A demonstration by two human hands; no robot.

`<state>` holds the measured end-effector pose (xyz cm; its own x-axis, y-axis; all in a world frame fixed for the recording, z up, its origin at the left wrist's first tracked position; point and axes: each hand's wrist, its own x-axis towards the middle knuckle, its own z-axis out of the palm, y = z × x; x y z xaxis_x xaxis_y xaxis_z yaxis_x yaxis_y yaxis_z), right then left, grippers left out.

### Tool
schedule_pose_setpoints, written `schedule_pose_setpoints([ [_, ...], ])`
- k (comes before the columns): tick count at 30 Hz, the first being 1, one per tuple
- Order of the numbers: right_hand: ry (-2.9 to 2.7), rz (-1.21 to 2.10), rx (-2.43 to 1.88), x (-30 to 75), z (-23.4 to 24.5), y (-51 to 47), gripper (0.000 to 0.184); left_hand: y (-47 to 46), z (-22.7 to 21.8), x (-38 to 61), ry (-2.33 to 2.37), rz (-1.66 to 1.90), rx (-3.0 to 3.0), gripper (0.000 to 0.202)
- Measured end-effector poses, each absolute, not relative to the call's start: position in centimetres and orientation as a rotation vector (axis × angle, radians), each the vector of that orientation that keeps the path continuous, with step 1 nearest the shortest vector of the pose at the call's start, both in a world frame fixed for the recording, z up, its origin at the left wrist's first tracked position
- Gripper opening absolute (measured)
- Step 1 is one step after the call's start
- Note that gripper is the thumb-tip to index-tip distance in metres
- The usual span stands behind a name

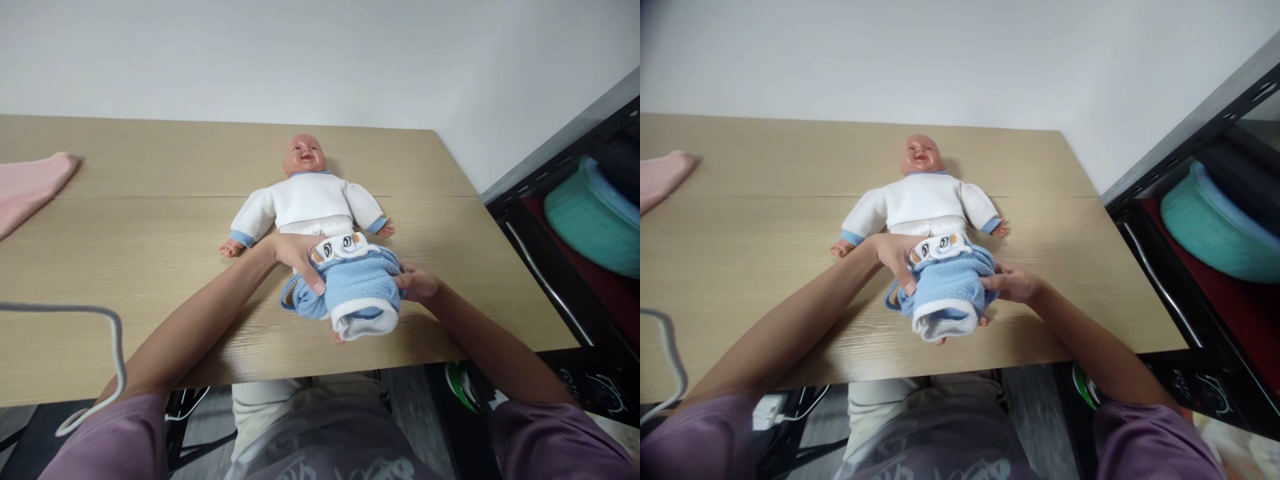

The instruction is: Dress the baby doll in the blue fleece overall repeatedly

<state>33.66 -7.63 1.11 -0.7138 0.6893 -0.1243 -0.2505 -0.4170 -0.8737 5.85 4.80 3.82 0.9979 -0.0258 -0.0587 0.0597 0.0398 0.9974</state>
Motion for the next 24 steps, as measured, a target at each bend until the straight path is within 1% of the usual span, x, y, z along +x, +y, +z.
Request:
schedule_pose_setpoints([
  [3, -1.195, 2.159, -0.591, 33.3, 1.0, -7.5, 0.043, 4.7, 3.8, 5.9, 0.026, -0.072, 1.555, 0.069],
  [6, -1.223, 2.143, -0.567, 33.2, 1.1, -7.4, 0.039, 4.4, 3.9, 6.2, 0.010, -0.060, 1.575, 0.069],
  [11, -1.372, 2.145, -0.475, 33.4, 2.2, -7.1, 0.051, 3.9, 4.1, 6.5, 0.061, -0.049, 1.537, 0.073],
  [14, -1.510, 2.190, -0.460, 33.5, 3.0, -7.1, 0.059, 3.6, 4.6, 6.6, 0.038, -0.149, 1.473, 0.077],
  [16, -1.562, 2.182, -0.551, 33.5, 3.3, -7.2, 0.063, 3.4, 4.9, 6.7, 0.006, -0.225, 1.431, 0.077],
  [19, -1.579, 2.136, -0.659, 33.3, 3.3, -7.4, 0.062, 3.4, 5.1, 6.8, 0.014, -0.208, 1.440, 0.069],
  [21, -1.576, 2.166, -0.622, 33.1, 3.2, -7.5, 0.065, 3.5, 5.0, 6.7, 0.037, -0.153, 1.480, 0.065],
  [22, -1.578, 2.172, -0.597, 33.0, 3.2, -7.5, 0.066, 3.6, 5.0, 6.6, 0.047, -0.134, 1.497, 0.065],
  [24, -1.610, 2.115, -0.586, 33.0, 3.1, -7.5, 0.059, 3.9, 4.8, 6.5, 0.057, -0.106, 1.516, 0.068],
])
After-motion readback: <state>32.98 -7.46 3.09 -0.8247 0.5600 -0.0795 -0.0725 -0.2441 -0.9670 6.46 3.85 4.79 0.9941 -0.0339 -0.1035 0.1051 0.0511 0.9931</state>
